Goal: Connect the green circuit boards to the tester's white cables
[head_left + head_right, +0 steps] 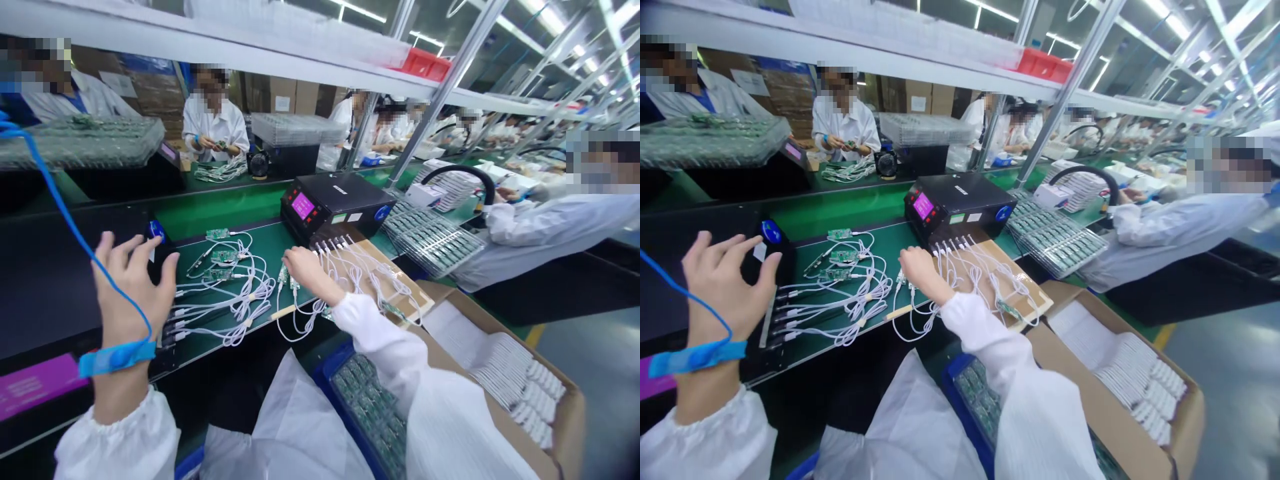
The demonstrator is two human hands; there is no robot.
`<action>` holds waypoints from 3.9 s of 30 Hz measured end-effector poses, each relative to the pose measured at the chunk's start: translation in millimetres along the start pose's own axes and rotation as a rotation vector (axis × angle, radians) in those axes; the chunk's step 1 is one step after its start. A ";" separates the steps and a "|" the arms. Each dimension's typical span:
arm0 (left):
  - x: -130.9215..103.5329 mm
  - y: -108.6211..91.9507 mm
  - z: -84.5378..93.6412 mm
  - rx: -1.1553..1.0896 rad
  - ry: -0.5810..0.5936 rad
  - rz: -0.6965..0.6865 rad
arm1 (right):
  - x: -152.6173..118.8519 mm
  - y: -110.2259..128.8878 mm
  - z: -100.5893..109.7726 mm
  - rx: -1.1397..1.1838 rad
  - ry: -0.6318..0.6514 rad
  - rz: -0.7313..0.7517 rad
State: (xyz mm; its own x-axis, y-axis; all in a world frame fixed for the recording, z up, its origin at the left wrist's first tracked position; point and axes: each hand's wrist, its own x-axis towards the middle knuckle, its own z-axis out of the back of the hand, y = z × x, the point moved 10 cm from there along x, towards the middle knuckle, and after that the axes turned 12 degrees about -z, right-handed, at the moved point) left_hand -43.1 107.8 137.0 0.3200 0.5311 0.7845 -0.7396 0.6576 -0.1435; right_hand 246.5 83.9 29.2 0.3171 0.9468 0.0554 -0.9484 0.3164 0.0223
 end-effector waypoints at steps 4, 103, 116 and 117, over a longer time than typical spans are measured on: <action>-4.1 -58.8 -5.8 -0.269 0.007 -0.108 | 42.2 4.8 -27.3 -0.140 0.081 -0.015; -20.2 96.1 -11.8 -0.271 0.265 0.383 | 183.4 -157.1 118.9 0.569 -0.386 -0.297; -19.9 96.3 -11.9 -0.247 0.302 0.392 | 187.7 -175.2 102.5 0.549 -0.376 -0.339; -20.6 97.0 -12.5 -0.243 0.312 0.398 | 188.0 -175.3 101.9 0.547 -0.376 -0.338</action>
State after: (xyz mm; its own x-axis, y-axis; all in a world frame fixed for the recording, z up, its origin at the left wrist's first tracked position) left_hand -114.0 167.3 99.3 0.2315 0.8722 0.4310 -0.6930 0.4588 -0.5562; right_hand 472.8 200.3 137.4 0.6644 0.6877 0.2927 -0.6925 0.4191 0.5872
